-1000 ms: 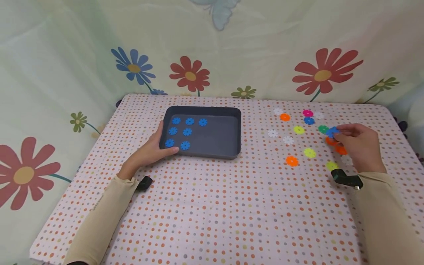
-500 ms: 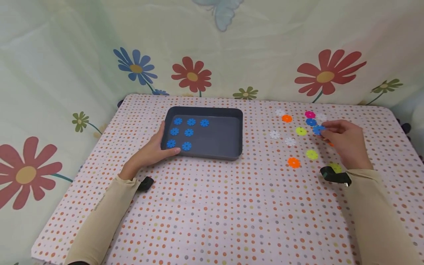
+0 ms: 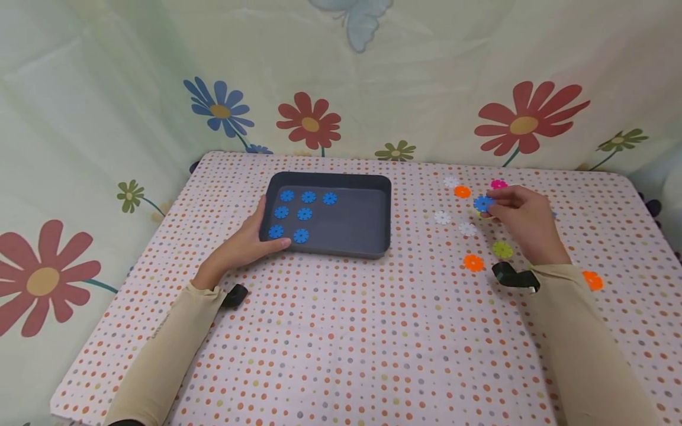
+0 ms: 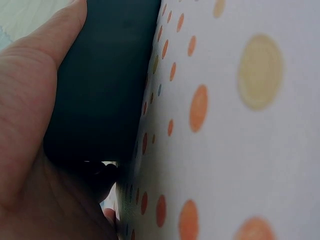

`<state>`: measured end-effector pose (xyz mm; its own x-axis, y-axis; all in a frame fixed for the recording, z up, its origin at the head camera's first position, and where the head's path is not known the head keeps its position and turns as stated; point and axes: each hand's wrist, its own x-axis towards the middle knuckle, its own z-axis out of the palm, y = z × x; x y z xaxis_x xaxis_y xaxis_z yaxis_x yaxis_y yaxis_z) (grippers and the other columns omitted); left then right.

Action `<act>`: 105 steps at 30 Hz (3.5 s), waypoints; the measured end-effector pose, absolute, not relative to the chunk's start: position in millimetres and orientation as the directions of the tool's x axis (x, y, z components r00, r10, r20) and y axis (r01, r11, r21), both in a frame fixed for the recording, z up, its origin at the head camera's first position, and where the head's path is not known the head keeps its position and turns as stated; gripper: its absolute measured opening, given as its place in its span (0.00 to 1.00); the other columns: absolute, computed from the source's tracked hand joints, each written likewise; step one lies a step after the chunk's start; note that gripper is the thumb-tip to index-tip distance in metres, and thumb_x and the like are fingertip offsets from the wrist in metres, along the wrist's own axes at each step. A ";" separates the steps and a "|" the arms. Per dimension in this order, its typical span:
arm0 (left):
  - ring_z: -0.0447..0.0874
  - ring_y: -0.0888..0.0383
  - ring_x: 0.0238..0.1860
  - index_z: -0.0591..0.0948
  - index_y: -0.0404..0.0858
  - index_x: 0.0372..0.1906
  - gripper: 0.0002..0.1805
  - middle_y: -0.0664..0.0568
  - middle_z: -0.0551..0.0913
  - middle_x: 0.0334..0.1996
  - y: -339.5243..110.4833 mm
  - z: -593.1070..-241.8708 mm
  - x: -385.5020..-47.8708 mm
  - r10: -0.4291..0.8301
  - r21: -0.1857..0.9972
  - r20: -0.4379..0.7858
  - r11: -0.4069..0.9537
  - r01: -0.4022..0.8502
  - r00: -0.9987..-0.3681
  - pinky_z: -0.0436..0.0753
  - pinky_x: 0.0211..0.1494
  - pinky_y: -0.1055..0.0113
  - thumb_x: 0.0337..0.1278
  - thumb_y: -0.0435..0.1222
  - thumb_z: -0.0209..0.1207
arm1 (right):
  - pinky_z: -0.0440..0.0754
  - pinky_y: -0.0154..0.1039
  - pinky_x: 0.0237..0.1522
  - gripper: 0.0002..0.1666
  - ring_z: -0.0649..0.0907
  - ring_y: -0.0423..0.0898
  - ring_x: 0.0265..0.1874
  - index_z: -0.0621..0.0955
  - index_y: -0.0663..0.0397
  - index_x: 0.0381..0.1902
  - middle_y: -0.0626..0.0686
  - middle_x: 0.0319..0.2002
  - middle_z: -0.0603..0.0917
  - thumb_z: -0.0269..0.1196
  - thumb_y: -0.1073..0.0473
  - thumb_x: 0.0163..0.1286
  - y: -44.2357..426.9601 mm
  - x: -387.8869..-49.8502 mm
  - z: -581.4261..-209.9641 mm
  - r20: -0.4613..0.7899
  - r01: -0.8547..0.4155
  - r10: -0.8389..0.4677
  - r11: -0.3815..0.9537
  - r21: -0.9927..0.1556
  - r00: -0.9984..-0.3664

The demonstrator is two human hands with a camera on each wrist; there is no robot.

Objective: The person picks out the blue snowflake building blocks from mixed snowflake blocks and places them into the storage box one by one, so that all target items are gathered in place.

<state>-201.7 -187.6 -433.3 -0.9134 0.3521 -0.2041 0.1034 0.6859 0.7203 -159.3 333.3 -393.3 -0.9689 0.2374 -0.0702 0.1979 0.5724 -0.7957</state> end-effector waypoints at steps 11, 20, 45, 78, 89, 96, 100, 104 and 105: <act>0.27 0.39 0.85 0.26 0.51 0.87 0.74 0.50 0.32 0.88 -187.0 -431.9 -202.5 0.350 0.716 -0.207 0.690 0.102 -0.913 0.46 0.80 0.31 0.58 0.69 0.68 | 0.82 0.25 0.45 0.24 0.85 0.33 0.40 0.75 0.69 0.70 0.32 0.44 0.81 0.58 0.57 0.85 310.4 -166.6 -389.5 -0.026 0.073 0.096 0.528 -0.846 -0.995; 0.27 0.39 0.85 0.26 0.50 0.87 0.74 0.50 0.32 0.88 -186.7 -432.7 -202.5 0.347 0.716 -0.207 0.691 0.100 -0.915 0.47 0.80 0.31 0.58 0.69 0.68 | 0.83 0.28 0.45 0.23 0.86 0.40 0.40 0.77 0.67 0.69 0.48 0.47 0.83 0.59 0.59 0.85 281.9 -177.6 -387.6 -0.039 0.058 0.047 0.531 -0.845 -0.998; 0.26 0.38 0.85 0.25 0.51 0.87 0.74 0.50 0.31 0.88 -185.5 -432.1 -201.0 0.350 0.718 -0.209 0.689 0.099 -0.913 0.47 0.79 0.29 0.58 0.70 0.67 | 0.85 0.38 0.48 0.20 0.89 0.43 0.41 0.80 0.68 0.65 0.63 0.52 0.84 0.61 0.65 0.81 212.8 -198.6 -377.5 0.002 -0.044 -0.094 0.444 -0.895 -0.996; 0.27 0.39 0.85 0.27 0.51 0.87 0.74 0.52 0.33 0.88 -186.7 -433.0 -201.1 0.339 0.723 -0.200 0.684 0.095 -0.919 0.47 0.80 0.31 0.57 0.69 0.68 | 0.84 0.46 0.48 0.12 0.88 0.58 0.42 0.84 0.73 0.52 0.59 0.38 0.88 0.66 0.68 0.78 134.6 -240.7 -389.5 -0.027 -0.079 -0.263 0.384 -0.920 -0.964; 0.26 0.39 0.85 0.27 0.51 0.87 0.74 0.51 0.33 0.88 -187.3 -431.9 -202.4 0.345 0.733 -0.202 0.674 0.092 -0.917 0.45 0.81 0.32 0.58 0.68 0.69 | 0.85 0.43 0.44 0.09 0.88 0.58 0.41 0.87 0.70 0.48 0.61 0.38 0.90 0.68 0.68 0.75 122.8 -252.1 -397.4 -0.092 -0.057 -0.305 0.446 -0.893 -0.948; 0.25 0.39 0.85 0.27 0.52 0.87 0.75 0.52 0.33 0.88 -187.1 -433.8 -202.5 0.341 0.729 -0.199 0.678 0.094 -0.919 0.46 0.81 0.32 0.56 0.70 0.68 | 0.83 0.39 0.37 0.07 0.89 0.53 0.36 0.88 0.69 0.45 0.60 0.37 0.90 0.68 0.68 0.74 116.2 -259.1 -404.4 -0.127 -0.058 -0.328 0.501 -0.863 -0.936; 0.26 0.39 0.85 0.27 0.52 0.87 0.75 0.52 0.33 0.88 -186.5 -433.4 -202.2 0.341 0.731 -0.199 0.676 0.093 -0.919 0.46 0.81 0.33 0.56 0.70 0.69 | 0.84 0.38 0.37 0.06 0.89 0.52 0.36 0.88 0.68 0.44 0.60 0.37 0.90 0.68 0.68 0.75 113.4 -261.4 -406.4 -0.145 -0.057 -0.327 0.536 -0.843 -0.934; 0.26 0.39 0.85 0.27 0.52 0.87 0.75 0.52 0.33 0.88 -185.9 -433.4 -202.3 0.339 0.731 -0.200 0.677 0.091 -0.919 0.46 0.81 0.33 0.56 0.69 0.69 | 0.83 0.40 0.39 0.06 0.87 0.51 0.36 0.89 0.66 0.43 0.58 0.36 0.89 0.67 0.68 0.75 112.0 -262.0 -405.5 -0.156 -0.069 -0.330 0.579 -0.812 -0.931; 0.26 0.38 0.85 0.27 0.51 0.87 0.75 0.52 0.33 0.88 -185.6 -433.4 -202.3 0.341 0.731 -0.199 0.676 0.092 -0.919 0.46 0.81 0.33 0.56 0.69 0.69 | 0.83 0.40 0.39 0.06 0.87 0.51 0.36 0.89 0.66 0.43 0.58 0.36 0.89 0.67 0.67 0.74 112.0 -261.8 -404.9 -0.158 -0.075 -0.334 0.589 -0.805 -0.929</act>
